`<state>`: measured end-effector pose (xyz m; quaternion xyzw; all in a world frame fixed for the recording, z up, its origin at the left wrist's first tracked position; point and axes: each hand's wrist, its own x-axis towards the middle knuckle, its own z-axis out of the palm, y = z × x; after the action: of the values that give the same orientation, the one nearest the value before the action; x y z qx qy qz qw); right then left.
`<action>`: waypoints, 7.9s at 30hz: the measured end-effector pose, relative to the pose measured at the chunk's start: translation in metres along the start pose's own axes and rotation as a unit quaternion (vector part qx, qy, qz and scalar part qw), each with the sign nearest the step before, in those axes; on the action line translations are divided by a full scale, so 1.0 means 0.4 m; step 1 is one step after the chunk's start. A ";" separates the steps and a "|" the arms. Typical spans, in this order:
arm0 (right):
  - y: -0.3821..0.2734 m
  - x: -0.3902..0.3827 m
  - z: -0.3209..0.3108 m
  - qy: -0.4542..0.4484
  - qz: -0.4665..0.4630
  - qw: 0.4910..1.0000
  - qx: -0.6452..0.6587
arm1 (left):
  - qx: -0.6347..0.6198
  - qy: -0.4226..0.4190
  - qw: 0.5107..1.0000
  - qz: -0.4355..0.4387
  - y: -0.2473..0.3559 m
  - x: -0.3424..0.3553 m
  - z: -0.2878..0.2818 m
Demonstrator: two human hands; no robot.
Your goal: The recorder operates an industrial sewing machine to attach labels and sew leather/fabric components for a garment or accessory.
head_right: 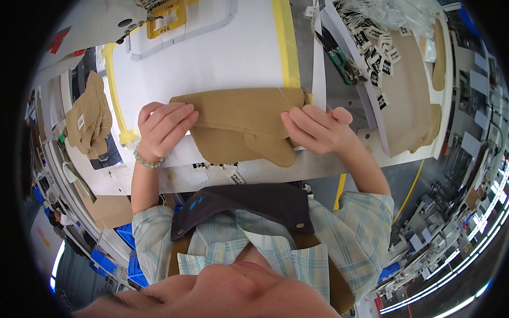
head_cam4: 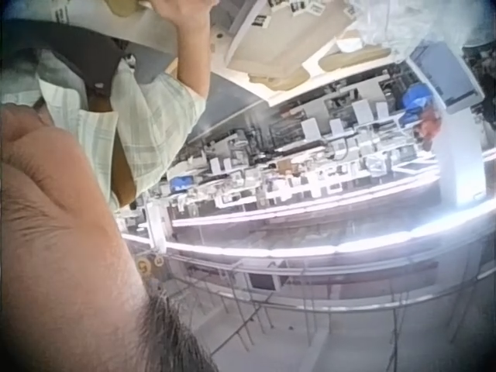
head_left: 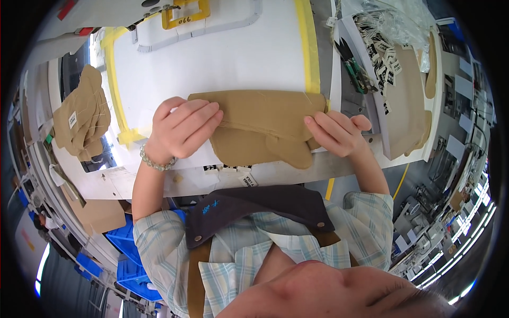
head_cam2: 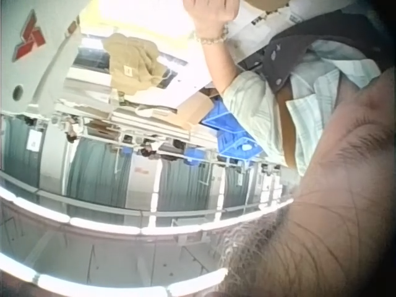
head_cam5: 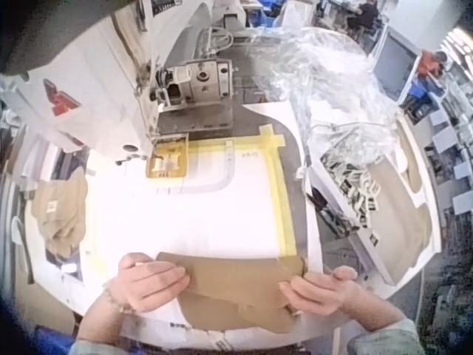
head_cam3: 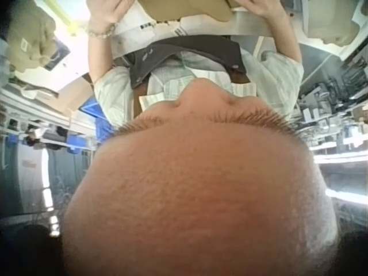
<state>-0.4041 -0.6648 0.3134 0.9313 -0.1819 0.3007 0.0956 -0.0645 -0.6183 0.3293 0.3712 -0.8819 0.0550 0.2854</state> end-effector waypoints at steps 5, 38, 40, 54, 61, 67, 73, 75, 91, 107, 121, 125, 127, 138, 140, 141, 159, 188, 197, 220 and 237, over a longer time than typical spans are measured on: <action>-0.008 -0.011 -0.010 0.003 0.013 1.000 -0.022 | 0.061 -0.012 0.994 0.088 0.023 -0.018 -0.018; 0.060 0.066 0.007 -0.038 0.299 0.940 0.161 | 0.079 -0.033 0.995 -0.047 -0.002 -0.023 -0.013; 0.065 0.068 0.010 -0.078 0.342 0.919 0.182 | 0.064 -0.034 0.990 -0.119 0.001 0.004 -0.004; -0.034 0.006 -0.054 -0.064 0.312 0.943 0.093 | -0.022 -0.086 0.974 -0.208 0.108 0.038 0.013; -0.119 -0.025 -0.088 -0.076 0.383 0.914 0.116 | -0.088 -0.088 0.977 -0.175 0.185 0.026 0.053; -0.214 -0.012 -0.058 -0.052 0.417 0.897 0.141 | -0.113 -0.094 0.960 -0.240 0.206 0.040 0.055; -0.246 -0.030 -0.031 -0.005 0.444 0.890 0.105 | -0.136 -0.095 0.946 -0.278 0.220 0.045 0.060; -0.247 -0.033 -0.026 -0.002 0.455 0.885 0.100 | -0.144 -0.094 0.943 -0.286 0.221 0.048 0.063; -0.224 -0.009 0.003 0.028 0.504 0.858 0.098 | -0.175 -0.092 0.921 -0.336 0.207 0.124 0.112; -0.217 -0.035 -0.011 0.027 0.506 0.855 0.108 | -0.207 -0.089 0.916 -0.333 0.189 0.131 0.116; -0.222 -0.072 -0.039 0.029 0.431 0.901 0.045 | -0.214 -0.153 0.935 -0.236 0.221 0.137 0.102; -0.215 -0.071 -0.041 -0.004 0.468 0.883 0.036 | -0.155 -0.097 0.940 -0.289 0.197 0.110 0.082; -0.210 -0.071 -0.044 -0.011 0.488 0.870 0.063 | -0.144 -0.093 0.936 -0.307 0.179 0.091 0.064; -0.178 -0.044 -0.066 -0.043 0.496 0.862 0.094 | -0.098 -0.114 0.904 -0.401 0.148 0.022 -0.003; -0.179 -0.042 -0.066 -0.045 0.495 0.862 0.097 | -0.096 -0.109 0.901 -0.408 0.152 0.013 0.000; -0.181 -0.042 -0.066 -0.049 0.489 0.867 0.085 | -0.120 -0.110 0.883 -0.440 0.152 0.008 0.005; -0.330 0.064 0.028 0.030 0.280 0.959 0.014 | -0.573 0.034 0.688 -0.444 0.249 0.078 -0.006; -0.228 -0.012 -0.025 0.303 0.580 0.461 0.599 | -0.515 -0.071 0.741 -0.424 0.117 0.048 0.027; -0.234 -0.009 -0.030 0.229 0.602 0.563 0.518 | -0.355 -0.082 0.829 -0.424 0.148 0.048 0.032; -0.260 -0.006 -0.006 -0.004 0.216 0.974 0.073 | -0.250 -0.066 0.881 -0.397 0.165 0.038 0.048; -0.261 -0.008 0.000 -0.010 0.197 0.979 0.059 | -0.253 -0.053 0.882 -0.394 0.165 0.034 0.049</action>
<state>-0.3650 -0.5683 0.3045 0.8843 -0.3445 0.3144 -0.0222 -0.1265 -0.5856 0.3280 0.6057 -0.6602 -0.3069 0.3210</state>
